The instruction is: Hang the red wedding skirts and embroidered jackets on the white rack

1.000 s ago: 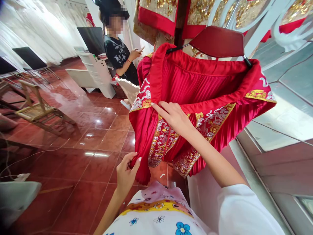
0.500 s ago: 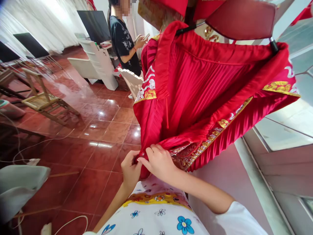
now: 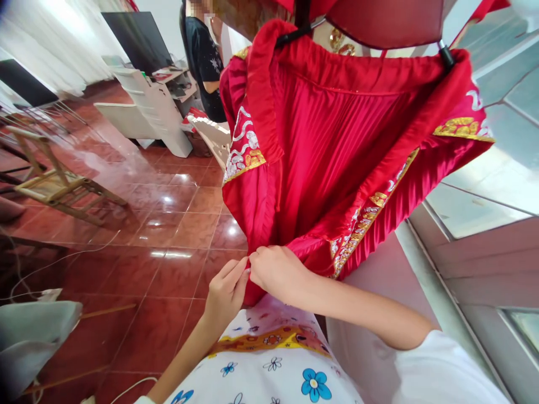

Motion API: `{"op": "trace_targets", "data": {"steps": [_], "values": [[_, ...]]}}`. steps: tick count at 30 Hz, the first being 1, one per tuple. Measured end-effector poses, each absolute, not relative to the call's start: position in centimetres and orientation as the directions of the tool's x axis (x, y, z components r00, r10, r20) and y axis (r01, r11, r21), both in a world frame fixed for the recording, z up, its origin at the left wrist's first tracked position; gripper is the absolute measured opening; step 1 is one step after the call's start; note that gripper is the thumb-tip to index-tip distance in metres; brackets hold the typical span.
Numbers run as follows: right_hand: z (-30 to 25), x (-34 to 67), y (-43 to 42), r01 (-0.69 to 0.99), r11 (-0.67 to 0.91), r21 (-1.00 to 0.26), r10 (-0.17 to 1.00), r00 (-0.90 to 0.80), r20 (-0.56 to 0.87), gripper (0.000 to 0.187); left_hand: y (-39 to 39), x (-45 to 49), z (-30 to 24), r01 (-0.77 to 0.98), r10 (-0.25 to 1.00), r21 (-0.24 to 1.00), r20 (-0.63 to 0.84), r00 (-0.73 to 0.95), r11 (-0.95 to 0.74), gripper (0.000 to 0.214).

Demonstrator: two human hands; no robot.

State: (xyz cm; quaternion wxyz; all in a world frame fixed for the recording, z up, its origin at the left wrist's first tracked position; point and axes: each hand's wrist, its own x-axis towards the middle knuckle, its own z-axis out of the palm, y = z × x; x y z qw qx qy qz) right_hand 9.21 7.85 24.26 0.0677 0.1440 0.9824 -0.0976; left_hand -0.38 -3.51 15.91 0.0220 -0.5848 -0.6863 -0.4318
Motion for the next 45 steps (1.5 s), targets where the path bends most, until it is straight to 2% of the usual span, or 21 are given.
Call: {"op": "trace_targets", "data": {"steps": [3, 6, 11, 14, 16, 20, 25, 28, 31, 35, 38, 42, 45], "values": [[27.5, 10.0, 8.8, 0.27, 0.931, -0.245, 0.221, -0.953, -0.209, 0.019, -3.5, 0.2, 18.1, 0.878, 0.773, 0.463, 0.599, -0.209, -0.121, 0.027], [30.4, 10.8, 10.0, 0.163, 0.911, -0.379, 0.079, -0.97, -0.228, 0.02, -3.6, 0.7, 20.1, 0.895, 0.742, 0.408, 0.654, -0.15, -0.179, 0.027], [31.8, 11.5, 11.5, 0.074, 0.79, -0.608, -0.074, -0.974, -0.215, 0.023, -3.7, 0.8, 21.3, 0.849, 0.747, 0.465, 0.651, -0.138, -0.249, 0.025], [30.9, 11.7, 12.0, 0.075, 0.67, -0.738, -0.1, -0.977, -0.19, 0.02, -3.6, 0.6, 21.2, 0.833, 0.751, 0.496, 0.641, -0.16, -0.246, 0.022], [30.3, 11.8, 12.1, 0.09, 0.618, -0.781, -0.078, -0.982, -0.175, 0.019, -3.3, 0.5, 21.1, 0.833, 0.745, 0.5, 0.643, -0.175, -0.236, 0.022], [29.3, 12.0, 11.8, 0.111, 0.649, -0.753, 0.049, -0.993, -0.105, 0.017, -2.9, 0.6, 21.0, 0.835, 0.732, 0.501, 0.653, -0.192, -0.227, 0.021], [28.5, 11.9, 10.4, 0.231, 0.804, -0.548, 0.275, -0.961, -0.002, 0.017, -2.4, 0.7, 20.8, 0.854, 0.747, 0.475, 0.643, -0.171, -0.213, 0.02], [28.1, 11.9, 9.6, 0.282, 0.854, -0.438, 0.332, -0.942, 0.041, 0.017, -2.5, 0.5, 20.8, 0.867, 0.753, 0.455, 0.638, -0.159, -0.202, 0.018], [27.6, 12.0, 9.1, 0.272, 0.876, -0.399, 0.336, -0.937, 0.1, 0.017, -2.7, 0.4, 20.8, 0.865, 0.751, 0.45, 0.644, -0.143, -0.221, 0.017], [27.4, 12.7, 9.0, 0.196, 0.891, -0.409, 0.281, -0.946, 0.16, 0.022, -2.8, 0.4, 20.5, 0.833, 0.732, 0.497, 0.657, -0.178, -0.243, 0.018], [27.2, 13.3, 9.2, 0.124, 0.841, -0.527, 0.215, -0.97, 0.115, 0.022, -2.6, 0.3, 20.0, 0.817, 0.714, 0.542, 0.651, -0.258, -0.198, 0.013], [26.4, 13.9, 9.2, 0.198, 0.722, -0.663, 0.323, -0.944, 0.07, 0.016, -2.4, 0.2, 19.3, 0.779, 0.744, 0.615, 0.577, -0.338, -0.123, 0.012], [25.4, 13.8, 8.8, 0.244, 0.718, -0.652, 0.382, -0.921, 0.075, 0.01, -2.6, 0.2, 19.0, 0.672, 0.827, 0.734, 0.436, -0.354, -0.1, 0.014]]}}
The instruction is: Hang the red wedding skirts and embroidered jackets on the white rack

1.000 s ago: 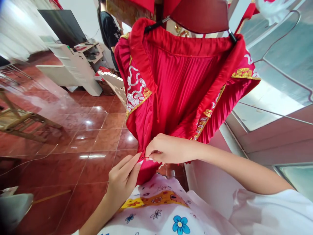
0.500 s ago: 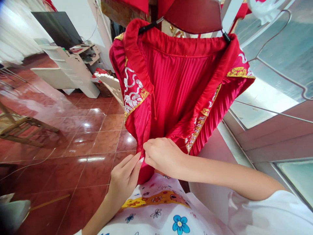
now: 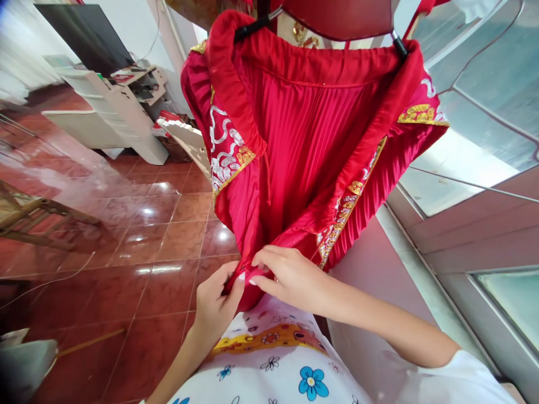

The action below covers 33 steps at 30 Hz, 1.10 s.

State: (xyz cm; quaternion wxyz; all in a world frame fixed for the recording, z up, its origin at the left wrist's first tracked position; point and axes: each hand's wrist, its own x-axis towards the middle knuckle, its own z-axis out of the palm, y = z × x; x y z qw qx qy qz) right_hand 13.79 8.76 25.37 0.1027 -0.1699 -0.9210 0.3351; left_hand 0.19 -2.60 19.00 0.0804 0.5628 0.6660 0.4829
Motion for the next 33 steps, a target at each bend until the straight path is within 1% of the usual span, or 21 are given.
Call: {"op": "trace_targets", "data": {"steps": [3, 7, 12, 15, 18, 21, 23, 25, 28, 30, 32, 33], "values": [[24.6, 13.5, 8.3, 0.237, 0.818, -0.524, 0.362, -0.921, 0.148, 0.019, -2.8, 0.2, 19.1, 0.531, 0.886, 0.842, 0.314, -0.34, -0.094, 0.015], [24.2, 13.2, 7.9, 0.225, 0.906, -0.359, 0.315, -0.924, 0.217, 0.028, -3.0, 0.3, 19.4, 0.368, 0.915, 0.923, 0.241, -0.325, -0.112, 0.018], [23.9, 12.8, 7.7, 0.242, 0.957, -0.162, 0.281, -0.913, 0.295, 0.025, -2.9, 0.4, 19.7, 0.255, 0.927, 0.966, 0.125, -0.354, -0.033, 0.024], [24.0, 12.8, 7.8, 0.218, 0.971, -0.102, 0.239, -0.918, 0.316, 0.022, -2.8, 0.4, 19.8, 0.207, 0.935, 0.978, 0.09, -0.344, -0.018, 0.025], [24.3, 13.0, 7.8, 0.221, 0.974, -0.044, 0.222, -0.917, 0.331, 0.021, -2.8, 0.5, 19.9, 0.279, 0.937, 0.96, 0.117, -0.328, -0.022, 0.025], [24.7, 13.2, 7.3, 0.252, 0.968, 0.0, 0.235, -0.901, 0.364, 0.025, -3.0, 0.6, 20.4, 0.441, 0.932, 0.897, 0.182, -0.313, -0.027, 0.023], [25.2, 13.4, 6.7, 0.259, 0.966, 0.016, 0.231, -0.887, 0.399, 0.029, -3.2, 0.7, 21.1, 0.561, 0.919, 0.826, 0.261, -0.295, -0.055, 0.019], [25.7, 13.6, 6.1, 0.257, 0.966, 0.03, 0.218, -0.871, 0.441, 0.032, -3.5, 1.0, 21.8, 0.66, 0.894, 0.742, 0.371, -0.252, -0.121, 0.015], [26.2, 13.7, 6.4, 0.255, 0.967, 0.018, 0.215, -0.851, 0.48, 0.033, -3.8, 1.3, 22.6, 0.735, 0.843, 0.642, 0.504, -0.188, -0.22, 0.014], [26.2, 13.7, 7.8, 0.313, 0.95, -0.007, 0.275, -0.823, 0.497, 0.032, -3.8, 1.4, 22.5, 0.745, 0.826, 0.622, 0.534, -0.18, -0.24, 0.015], [26.0, 13.8, 9.9, 0.437, 0.898, -0.05, 0.405, -0.779, 0.479, 0.029, -3.9, 1.2, 21.8, 0.731, 0.833, 0.646, 0.515, -0.202, -0.222, 0.017], [26.0, 13.8, 11.0, 0.502, 0.862, -0.072, 0.478, -0.757, 0.446, 0.027, -3.8, 1.0, 21.3, 0.719, 0.841, 0.665, 0.494, -0.22, -0.202, 0.018]]}}
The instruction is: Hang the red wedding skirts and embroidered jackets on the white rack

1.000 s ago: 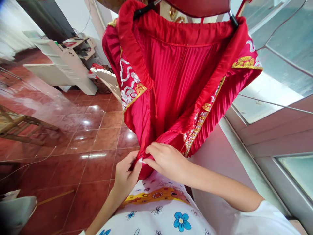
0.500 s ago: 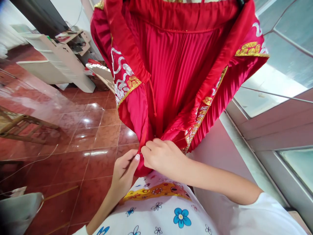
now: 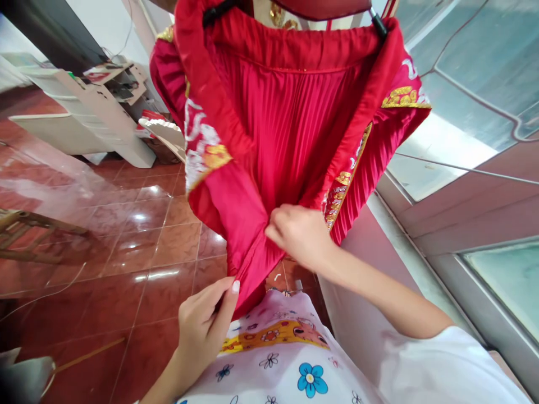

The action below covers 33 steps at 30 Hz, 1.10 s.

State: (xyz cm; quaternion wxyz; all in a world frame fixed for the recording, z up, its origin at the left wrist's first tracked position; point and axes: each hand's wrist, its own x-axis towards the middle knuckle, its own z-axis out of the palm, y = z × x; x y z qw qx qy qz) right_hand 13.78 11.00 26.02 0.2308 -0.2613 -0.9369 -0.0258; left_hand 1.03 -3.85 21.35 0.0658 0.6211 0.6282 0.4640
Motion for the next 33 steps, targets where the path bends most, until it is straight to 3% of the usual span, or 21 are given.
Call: {"op": "trace_targets", "data": {"steps": [3, 11, 15, 20, 26, 33], "values": [[26.6, 13.5, 13.2, 0.594, 0.8, -0.081, 0.588, -0.751, 0.301, 0.024, -3.5, 0.5, 19.7, 0.705, 0.854, 0.696, 0.443, -0.272, -0.136, 0.02], [31.3, 10.8, 17.0, 0.518, 0.839, 0.165, 0.507, -0.855, 0.109, 0.024, -0.7, 0.1, 18.3, 0.785, 0.747, 0.601, 0.59, -0.306, -0.153, 0.016], [34.5, 10.0, 18.1, 0.484, 0.843, 0.234, 0.47, -0.875, 0.116, 0.021, -0.6, 0.0, 19.8, 0.81, 0.693, 0.552, 0.663, -0.283, -0.198, 0.017], [36.2, 9.8, 17.4, 0.483, 0.853, 0.195, 0.453, -0.873, 0.181, 0.019, -1.4, -0.2, 20.1, 0.821, 0.614, 0.525, 0.73, -0.299, -0.224, 0.014], [34.9, 10.5, 18.7, 0.559, 0.814, 0.159, 0.542, -0.829, 0.138, 0.019, -1.6, 0.0, 18.9, 0.762, 0.704, 0.615, 0.632, -0.322, -0.204, 0.019], [36.1, 10.2, 18.8, 0.553, 0.823, 0.132, 0.516, -0.824, 0.233, 0.019, -2.6, -1.1, 20.4, 0.746, 0.69, 0.639, 0.625, -0.365, -0.185, 0.017]]}}
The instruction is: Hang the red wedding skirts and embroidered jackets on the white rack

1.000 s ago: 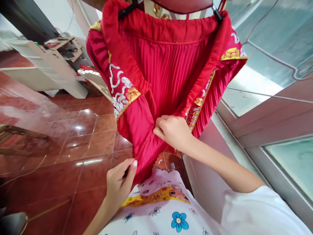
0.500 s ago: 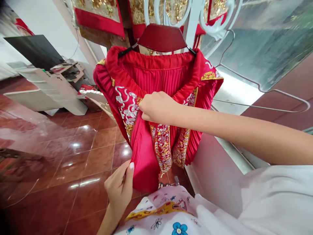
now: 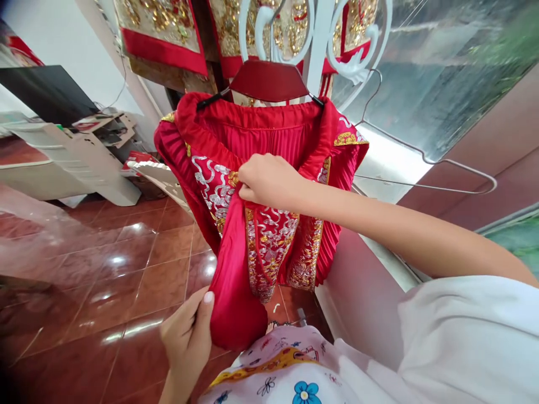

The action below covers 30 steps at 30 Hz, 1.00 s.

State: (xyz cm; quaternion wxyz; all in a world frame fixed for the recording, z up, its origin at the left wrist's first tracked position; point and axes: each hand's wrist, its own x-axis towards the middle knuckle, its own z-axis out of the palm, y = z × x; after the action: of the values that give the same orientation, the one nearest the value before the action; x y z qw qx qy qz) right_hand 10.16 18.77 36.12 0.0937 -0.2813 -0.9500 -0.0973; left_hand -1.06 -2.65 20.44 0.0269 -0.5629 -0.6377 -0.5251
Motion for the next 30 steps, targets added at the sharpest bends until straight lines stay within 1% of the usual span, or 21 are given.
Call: {"op": "trace_targets", "data": {"steps": [3, 5, 7, 10, 12, 13, 15, 17, 19, 21, 23, 24, 26, 28, 30], "values": [[34.4, 10.2, 18.7, 0.555, 0.82, 0.14, 0.536, -0.831, 0.15, 0.021, -2.2, -1.4, 18.9, 0.705, 0.758, 0.695, 0.533, -0.377, -0.138, 0.02], [33.0, 10.5, 18.5, 0.553, 0.818, 0.157, 0.537, -0.833, 0.134, 0.024, -1.7, -1.7, 17.6, 0.666, 0.784, 0.739, 0.471, -0.406, -0.099, 0.022], [31.6, 11.1, 18.5, 0.515, 0.842, 0.161, 0.49, -0.855, 0.172, 0.028, -1.3, -2.1, 16.5, 0.623, 0.782, 0.78, 0.426, -0.455, -0.062, 0.025], [29.3, 12.5, 19.2, 0.418, 0.893, 0.169, 0.372, -0.895, 0.246, 0.033, -0.6, -2.8, 15.1, 0.538, 0.757, 0.842, 0.375, -0.534, -0.037, 0.03], [28.1, 13.3, 20.5, 0.399, 0.901, 0.171, 0.353, -0.902, 0.247, 0.028, -0.1, -3.4, 14.2, 0.486, 0.76, 0.873, 0.337, -0.555, -0.032, 0.032], [27.7, 13.5, 21.2, 0.404, 0.902, 0.152, 0.363, -0.9, 0.242, 0.025, 0.1, -3.7, 13.7, 0.469, 0.764, 0.883, 0.321, -0.56, -0.027, 0.032], [28.0, 13.7, 22.6, 0.402, 0.914, 0.047, 0.375, -0.885, 0.276, 0.027, 0.7, -4.3, 12.7, 0.464, 0.776, 0.886, 0.3, -0.555, -0.011, 0.032], [29.1, 13.3, 23.6, 0.36, 0.927, -0.105, 0.371, -0.84, 0.395, 0.03, 1.5, -4.7, 12.2, 0.493, 0.811, 0.87, 0.292, -0.507, -0.005, 0.032], [30.5, 12.5, 23.9, 0.272, 0.935, -0.229, 0.353, -0.782, 0.514, 0.03, 2.4, -4.8, 12.5, 0.577, 0.849, 0.817, 0.301, -0.434, 0.005, 0.031], [31.4, 11.5, 23.7, 0.195, 0.933, -0.302, 0.34, -0.752, 0.564, 0.029, 3.5, -4.4, 13.8, 0.72, 0.827, 0.693, 0.386, -0.408, 0.031, 0.026], [31.5, 10.5, 23.4, 0.169, 0.915, -0.365, 0.363, -0.739, 0.568, 0.028, 4.9, -3.6, 15.8, 0.83, 0.723, 0.554, 0.547, -0.421, 0.064, 0.023], [31.3, 10.1, 23.3, 0.163, 0.903, -0.397, 0.381, -0.73, 0.567, 0.028, 5.8, -3.2, 16.9, 0.855, 0.663, 0.515, 0.617, -0.424, 0.067, 0.024], [30.7, 9.6, 23.3, 0.127, 0.886, -0.447, 0.395, -0.713, 0.58, 0.028, 7.9, -2.2, 18.8, 0.853, 0.588, 0.518, 0.673, -0.448, 0.057, 0.033], [30.4, 9.5, 23.7, 0.052, 0.888, -0.457, 0.347, -0.73, 0.59, 0.027, 10.6, -1.5, 20.0, 0.803, 0.583, 0.593, 0.631, -0.512, 0.063, 0.049], [30.4, 9.6, 24.0, 0.008, 0.906, -0.422, 0.271, -0.779, 0.566, 0.025, 13.3, -1.2, 20.4, 0.724, 0.589, 0.687, 0.561, -0.582, 0.062, 0.059]]}}
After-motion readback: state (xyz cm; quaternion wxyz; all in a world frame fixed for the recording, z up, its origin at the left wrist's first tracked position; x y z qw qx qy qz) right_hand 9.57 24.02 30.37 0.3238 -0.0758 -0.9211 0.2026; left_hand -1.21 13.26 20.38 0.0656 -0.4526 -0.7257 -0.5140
